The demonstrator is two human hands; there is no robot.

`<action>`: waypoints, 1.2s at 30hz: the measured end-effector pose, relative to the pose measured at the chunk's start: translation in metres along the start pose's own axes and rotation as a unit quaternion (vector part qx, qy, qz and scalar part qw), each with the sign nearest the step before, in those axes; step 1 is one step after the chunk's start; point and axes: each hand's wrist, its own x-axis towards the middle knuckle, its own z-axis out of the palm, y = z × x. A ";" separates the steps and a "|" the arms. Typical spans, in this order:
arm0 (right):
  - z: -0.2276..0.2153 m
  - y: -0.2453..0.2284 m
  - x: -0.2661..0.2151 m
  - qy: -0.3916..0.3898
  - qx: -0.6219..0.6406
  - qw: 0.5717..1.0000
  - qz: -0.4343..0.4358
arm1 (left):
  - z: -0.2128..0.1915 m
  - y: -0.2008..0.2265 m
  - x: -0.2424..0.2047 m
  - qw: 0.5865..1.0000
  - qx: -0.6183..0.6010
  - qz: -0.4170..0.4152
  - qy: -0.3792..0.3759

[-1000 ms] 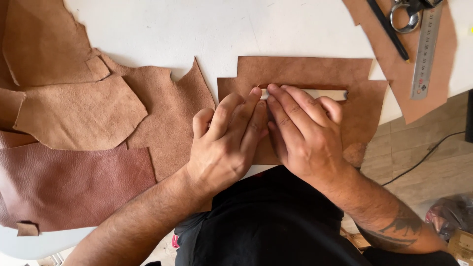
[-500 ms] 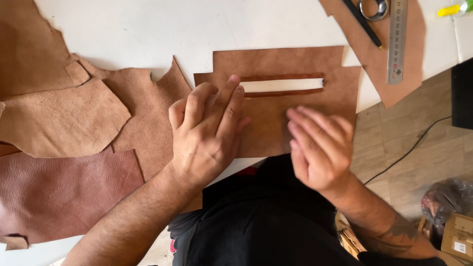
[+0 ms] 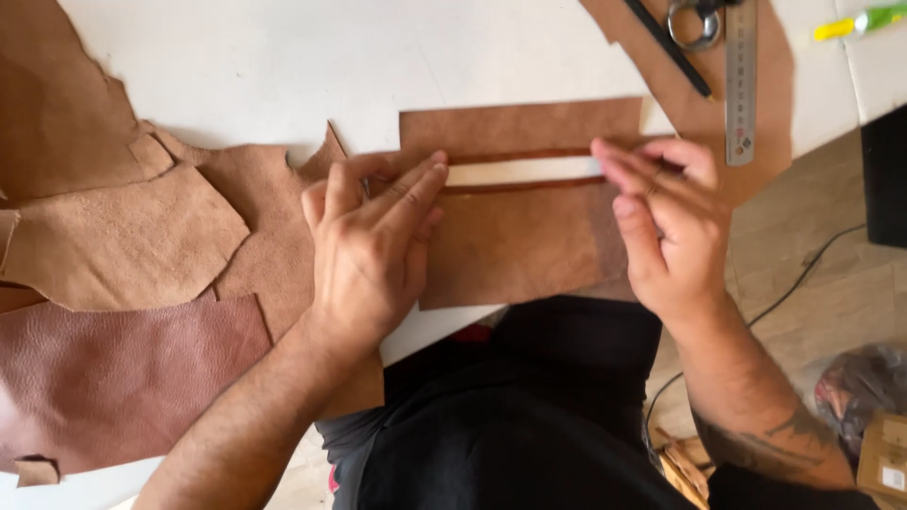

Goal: Applying glue to the edges of leather pieces and folding them to prepare for assembly.

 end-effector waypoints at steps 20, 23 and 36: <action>-0.108 0.211 -0.018 -0.024 -0.343 0.936 0.079 | -0.013 -0.001 -0.002 0.994 0.021 -0.007 0.110; -0.108 0.207 -0.026 0.006 -0.264 0.964 0.040 | -0.015 -0.004 -0.003 0.987 -0.023 -0.001 0.159; 0.034 -0.075 -0.072 0.180 -0.141 0.972 -0.062 | -0.035 0.099 -0.037 0.993 -0.098 0.060 -0.018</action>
